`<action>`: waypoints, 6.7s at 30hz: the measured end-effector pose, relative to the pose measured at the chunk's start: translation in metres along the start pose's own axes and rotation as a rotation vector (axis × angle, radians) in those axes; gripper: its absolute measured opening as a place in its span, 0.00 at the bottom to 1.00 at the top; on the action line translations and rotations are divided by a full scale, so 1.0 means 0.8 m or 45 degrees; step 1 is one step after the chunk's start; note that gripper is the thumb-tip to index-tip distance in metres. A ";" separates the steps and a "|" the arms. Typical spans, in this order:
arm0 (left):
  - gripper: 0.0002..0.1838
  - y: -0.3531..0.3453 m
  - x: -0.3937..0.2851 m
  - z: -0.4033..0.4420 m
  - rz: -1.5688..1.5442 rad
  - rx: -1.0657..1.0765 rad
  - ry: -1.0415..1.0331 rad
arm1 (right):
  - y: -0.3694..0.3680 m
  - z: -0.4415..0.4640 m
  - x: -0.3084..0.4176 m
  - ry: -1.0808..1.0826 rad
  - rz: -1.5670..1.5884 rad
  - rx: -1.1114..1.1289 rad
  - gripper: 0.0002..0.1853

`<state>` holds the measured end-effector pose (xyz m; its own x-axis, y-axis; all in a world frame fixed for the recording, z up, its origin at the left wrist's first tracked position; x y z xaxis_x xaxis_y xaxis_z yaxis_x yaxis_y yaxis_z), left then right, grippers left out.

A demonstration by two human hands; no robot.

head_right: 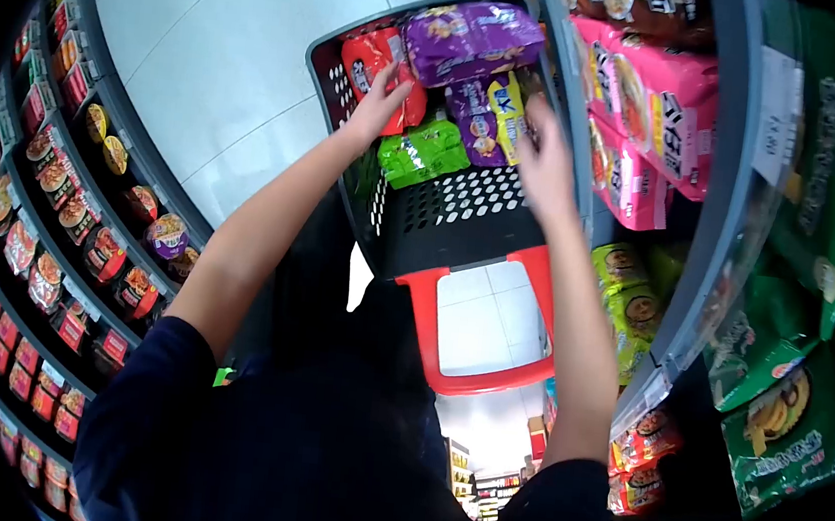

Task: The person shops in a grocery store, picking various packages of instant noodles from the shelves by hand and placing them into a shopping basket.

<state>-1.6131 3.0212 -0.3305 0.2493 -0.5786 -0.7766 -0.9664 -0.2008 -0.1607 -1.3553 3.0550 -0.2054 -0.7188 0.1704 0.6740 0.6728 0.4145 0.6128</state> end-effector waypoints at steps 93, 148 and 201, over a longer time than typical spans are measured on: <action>0.22 0.400 -0.548 0.505 0.967 0.052 -0.509 | -0.257 0.570 0.486 -0.598 1.014 0.109 0.34; 0.47 -0.177 -0.794 0.055 -0.399 0.953 -0.943 | 0.267 0.149 0.571 0.150 -0.068 -2.292 0.27; 0.13 0.181 -0.619 0.173 1.264 0.840 -0.410 | 0.217 0.037 0.397 -0.387 -0.240 -0.927 0.18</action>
<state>-1.8855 3.3880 -0.0534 -0.5470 -0.0127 -0.8370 -0.5983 0.7053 0.3803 -1.4720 3.2070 0.1028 -0.7772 0.4348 0.4548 0.4052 -0.2071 0.8905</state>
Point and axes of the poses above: each hand's wrist, its own z-axis towards the middle knuckle, its own y-axis out of the back of the hand, x = y × z, the point moved 1 cm from there along z, towards the middle knuckle, and after that the axes turned 14 degrees about -z, right-handed, at the moved point
